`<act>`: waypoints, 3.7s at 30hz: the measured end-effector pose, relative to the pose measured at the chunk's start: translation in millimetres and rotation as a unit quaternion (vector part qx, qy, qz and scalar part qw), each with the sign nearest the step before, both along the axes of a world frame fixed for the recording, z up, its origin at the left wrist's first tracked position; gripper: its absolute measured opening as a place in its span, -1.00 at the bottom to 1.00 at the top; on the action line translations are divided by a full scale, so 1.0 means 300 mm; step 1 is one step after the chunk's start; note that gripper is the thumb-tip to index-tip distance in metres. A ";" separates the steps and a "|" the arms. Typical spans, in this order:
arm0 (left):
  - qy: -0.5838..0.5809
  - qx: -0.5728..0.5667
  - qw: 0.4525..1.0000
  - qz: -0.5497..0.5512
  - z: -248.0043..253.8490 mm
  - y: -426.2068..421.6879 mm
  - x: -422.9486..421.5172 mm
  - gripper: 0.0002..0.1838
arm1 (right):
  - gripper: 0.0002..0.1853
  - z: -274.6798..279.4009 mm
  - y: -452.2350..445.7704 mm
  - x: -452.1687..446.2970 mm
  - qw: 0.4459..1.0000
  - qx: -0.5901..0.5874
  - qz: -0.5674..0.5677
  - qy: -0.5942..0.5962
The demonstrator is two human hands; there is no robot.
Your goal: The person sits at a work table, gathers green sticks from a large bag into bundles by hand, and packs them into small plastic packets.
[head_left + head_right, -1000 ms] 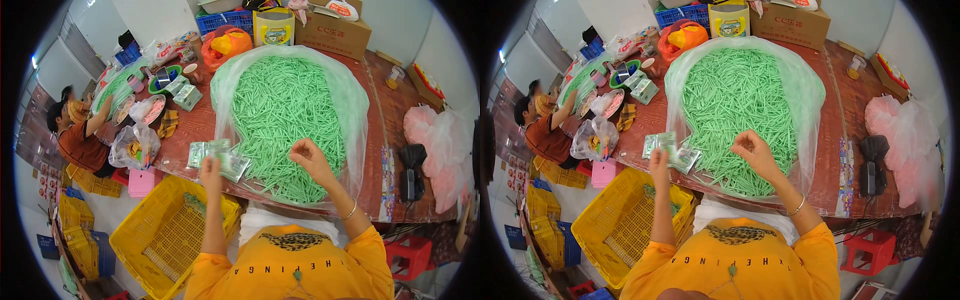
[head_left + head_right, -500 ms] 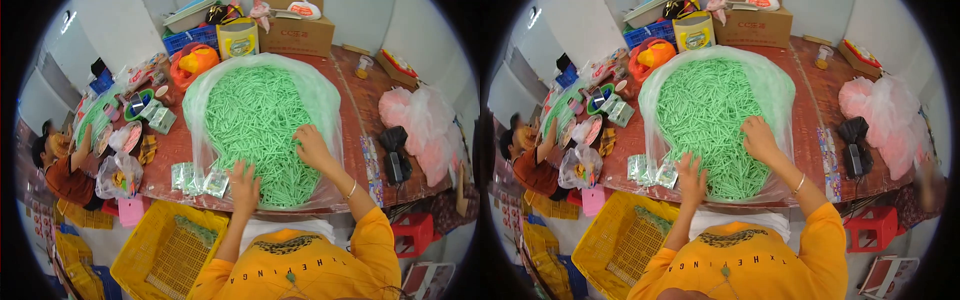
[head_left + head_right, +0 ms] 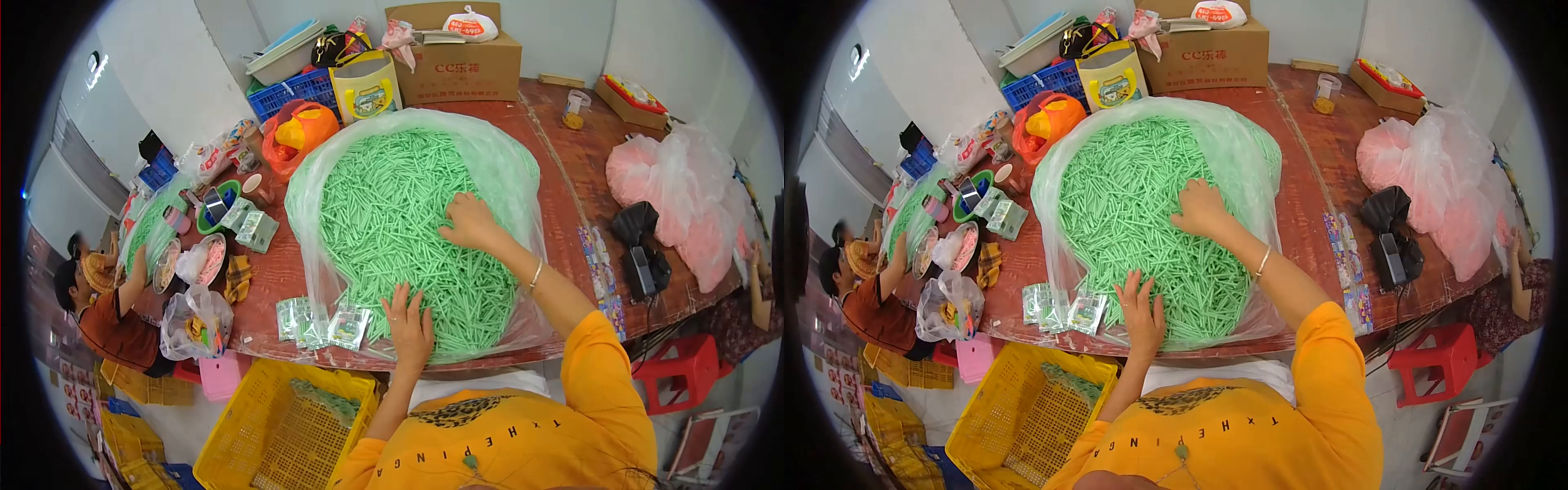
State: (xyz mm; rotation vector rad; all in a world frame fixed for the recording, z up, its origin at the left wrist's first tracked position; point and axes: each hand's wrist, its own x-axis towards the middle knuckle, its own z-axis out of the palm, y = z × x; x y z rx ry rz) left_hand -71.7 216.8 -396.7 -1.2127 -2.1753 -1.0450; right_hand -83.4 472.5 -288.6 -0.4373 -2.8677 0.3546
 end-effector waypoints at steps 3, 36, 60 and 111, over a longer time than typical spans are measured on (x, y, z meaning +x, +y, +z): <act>-0.004 -0.006 1.000 -0.003 0.054 -0.001 0.007 -0.61 | -0.42 0.022 -0.061 0.054 0.997 -0.006 0.047 -0.053; -0.047 0.033 0.996 -0.072 0.282 0.059 -0.047 -0.74 | -0.60 0.049 -0.099 0.092 0.678 -0.731 0.002 0.075; -0.143 0.156 0.975 -0.073 0.450 0.185 -0.257 -0.83 | -0.67 -0.004 -0.227 0.198 0.904 -0.407 0.007 0.131; -0.386 -0.008 0.910 -0.153 0.362 0.168 -0.028 -0.49 | -0.45 0.032 -0.155 0.149 0.558 -0.755 0.041 0.343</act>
